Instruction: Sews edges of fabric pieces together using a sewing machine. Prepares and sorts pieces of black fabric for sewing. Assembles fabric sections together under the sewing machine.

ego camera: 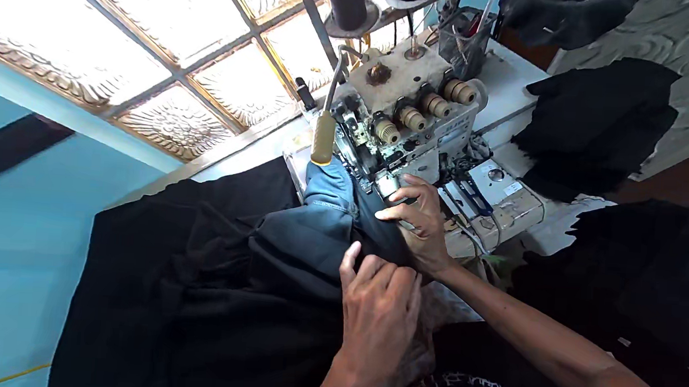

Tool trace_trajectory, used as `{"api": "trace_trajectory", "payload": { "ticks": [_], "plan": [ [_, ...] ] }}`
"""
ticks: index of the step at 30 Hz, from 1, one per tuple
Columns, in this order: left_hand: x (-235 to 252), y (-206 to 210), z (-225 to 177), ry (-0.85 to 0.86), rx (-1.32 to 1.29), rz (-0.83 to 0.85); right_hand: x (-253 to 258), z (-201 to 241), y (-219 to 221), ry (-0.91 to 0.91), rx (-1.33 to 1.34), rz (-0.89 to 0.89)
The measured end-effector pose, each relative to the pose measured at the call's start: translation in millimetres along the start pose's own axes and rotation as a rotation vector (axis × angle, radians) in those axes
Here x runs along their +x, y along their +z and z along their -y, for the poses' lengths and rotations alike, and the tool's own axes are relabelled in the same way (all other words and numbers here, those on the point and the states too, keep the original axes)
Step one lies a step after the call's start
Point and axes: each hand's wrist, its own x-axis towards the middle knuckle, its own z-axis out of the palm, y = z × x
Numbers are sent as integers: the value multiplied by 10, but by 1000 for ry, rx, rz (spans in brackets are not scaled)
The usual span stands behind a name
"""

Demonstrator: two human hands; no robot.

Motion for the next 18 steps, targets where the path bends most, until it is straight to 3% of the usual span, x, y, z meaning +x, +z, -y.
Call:
{"api": "trace_trajectory", "payload": {
  "ticks": [6,12,15,18],
  "plan": [
    [246,32,263,-38,25,-3,89,20,-97,74,8,107],
    [435,77,468,-63,142,28,268,127,-239,26,-211,376],
    [529,-197,551,-33,105,165,314,150,-282,29,-249,449],
    [720,-637,807,41,96,188,263,225,-375,45,-228,434]
  ]
}}
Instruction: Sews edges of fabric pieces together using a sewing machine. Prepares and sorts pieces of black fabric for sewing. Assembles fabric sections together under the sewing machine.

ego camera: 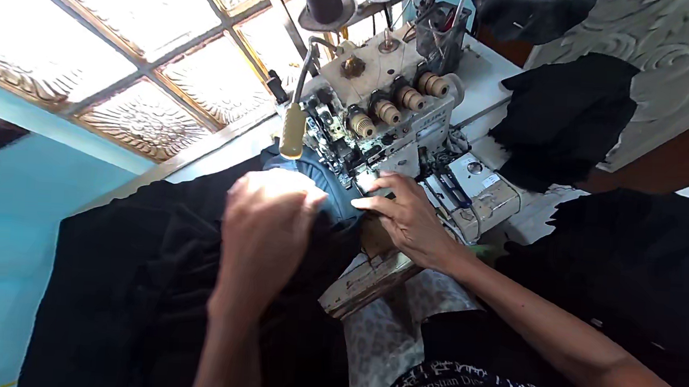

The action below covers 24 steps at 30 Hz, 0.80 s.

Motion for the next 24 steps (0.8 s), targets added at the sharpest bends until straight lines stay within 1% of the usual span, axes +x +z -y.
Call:
{"api": "trace_trajectory", "payload": {
  "ticks": [2,3,5,7,9,11,12,13,14,15,16,18,19,20,21,22,23,24],
  "plan": [
    [70,-194,244,73,80,-26,-143,63,-27,52,56,-71],
    [110,-232,361,131,111,-23,-243,99,-34,103,80,-78],
    [218,-208,542,227,109,32,-459,165,5,166,94,-28],
    [314,-133,684,300,118,114,-610,244,69,123,132,97],
    [370,-72,789,346,125,170,-668,331,135,16,182,247],
    [418,-122,814,428,169,235,-608,424,200,-87,201,396],
    [431,-209,782,473,198,298,-521,483,207,-99,202,504],
    [420,-322,718,512,201,366,-394,549,199,-76,203,633],
    [378,-442,626,537,171,422,-261,607,223,-50,195,726],
    [300,-571,492,546,82,468,-150,665,275,-29,188,756],
    [197,-714,326,559,-60,523,-85,727,349,-38,185,708],
    [3,-940,-3,585,-396,661,-16,959,356,-56,226,687],
    [-59,-1013,-117,574,-503,703,-32,1087,315,-85,252,687],
    [-106,-1076,-157,541,-513,688,-45,1190,294,-116,276,785],
    [-139,-1137,-124,488,-429,636,-67,1256,332,-151,296,973],
    [-143,-1197,-60,440,-283,564,-126,1294,419,-206,307,1151],
    [-121,-1241,38,406,-116,501,-204,1304,470,-257,335,1283],
    [-75,-1283,139,367,21,474,-261,1284,449,-305,386,1356]
  ]
}}
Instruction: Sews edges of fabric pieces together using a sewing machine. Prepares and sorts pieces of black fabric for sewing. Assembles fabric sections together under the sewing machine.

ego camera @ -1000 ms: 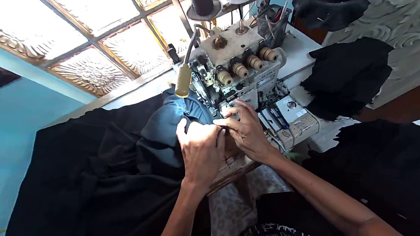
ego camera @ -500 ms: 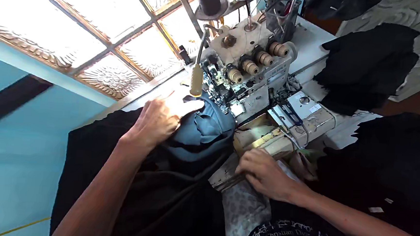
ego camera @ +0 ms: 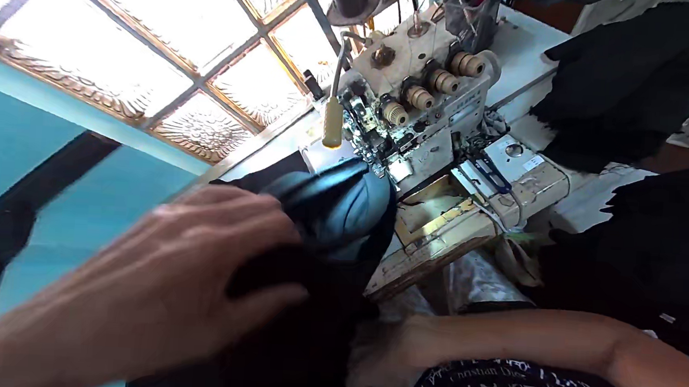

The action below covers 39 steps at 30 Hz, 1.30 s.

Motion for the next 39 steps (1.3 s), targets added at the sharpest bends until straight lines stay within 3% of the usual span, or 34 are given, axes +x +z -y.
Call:
{"api": "trace_trajectory", "payload": {
  "ticks": [2,5,7,9,12,15,17,20,24,27,29,35,39],
  "plan": [
    [-74,-56,209,-148,102,27,-178,-12,-27,-126,85,-62],
    [-274,11,507,-217,128,-39,-445,-73,-312,-287,88,-612],
    [-336,43,557,-241,70,-52,-560,-118,-598,-242,43,-918],
    [-346,60,546,-270,39,-47,-582,-192,-801,-57,-154,-1058],
    [-340,72,510,-286,30,-57,-451,-322,-817,121,-287,-974],
    [-329,103,473,-262,28,-118,-431,-289,-761,-99,-76,-914],
    [-323,156,434,-246,49,-158,-487,-243,-777,-205,73,-977],
    [-292,229,390,-230,88,-222,-594,-304,-797,-166,114,-1084],
    [-231,274,348,-254,147,-256,-686,-461,-710,-14,-31,-1171],
    [-219,275,363,-246,146,-261,-642,-556,-705,148,-241,-1337],
    [-233,248,348,-232,99,-268,-546,-657,-807,110,-267,-1423],
    [-293,189,208,-201,6,-251,-320,-600,-1065,-83,-311,-1276],
    [-346,210,228,-182,-4,-240,-306,-622,-1108,-62,-228,-1234]
  ]
}}
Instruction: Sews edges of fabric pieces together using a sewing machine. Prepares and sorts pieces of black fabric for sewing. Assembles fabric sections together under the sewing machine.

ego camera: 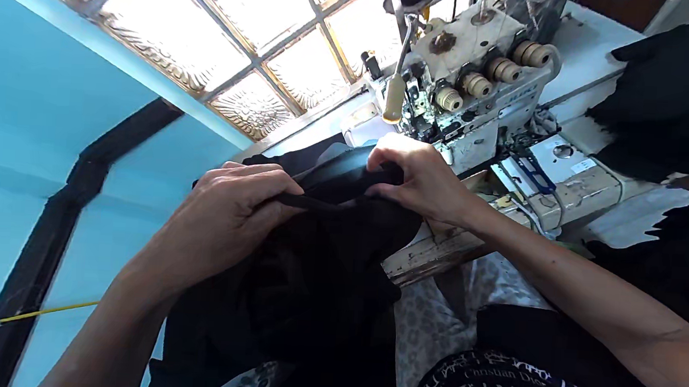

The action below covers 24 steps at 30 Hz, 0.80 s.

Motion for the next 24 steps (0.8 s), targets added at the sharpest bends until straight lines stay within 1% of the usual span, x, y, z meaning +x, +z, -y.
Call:
{"api": "trace_trajectory", "payload": {
  "ticks": [2,5,8,11,14,19,21,24],
  "plan": [
    [-25,11,42,4,-7,-5,-33,-31,-22,9,-6,15],
    [-13,28,90,-5,13,-20,-85,-56,-35,-60,58,65],
    [12,39,86,-24,22,-34,-73,14,-10,-133,109,26],
    [5,47,75,-39,46,-29,-59,49,-46,-69,146,-32],
    [-13,70,87,-37,51,-6,-96,37,-65,24,198,-35],
    [-42,91,105,4,-2,64,-147,44,-86,98,214,-7],
    [-75,49,103,30,-113,119,-137,59,-99,31,167,19],
    [-131,-16,103,61,-299,189,-97,64,-32,-147,54,28]
  ]
}}
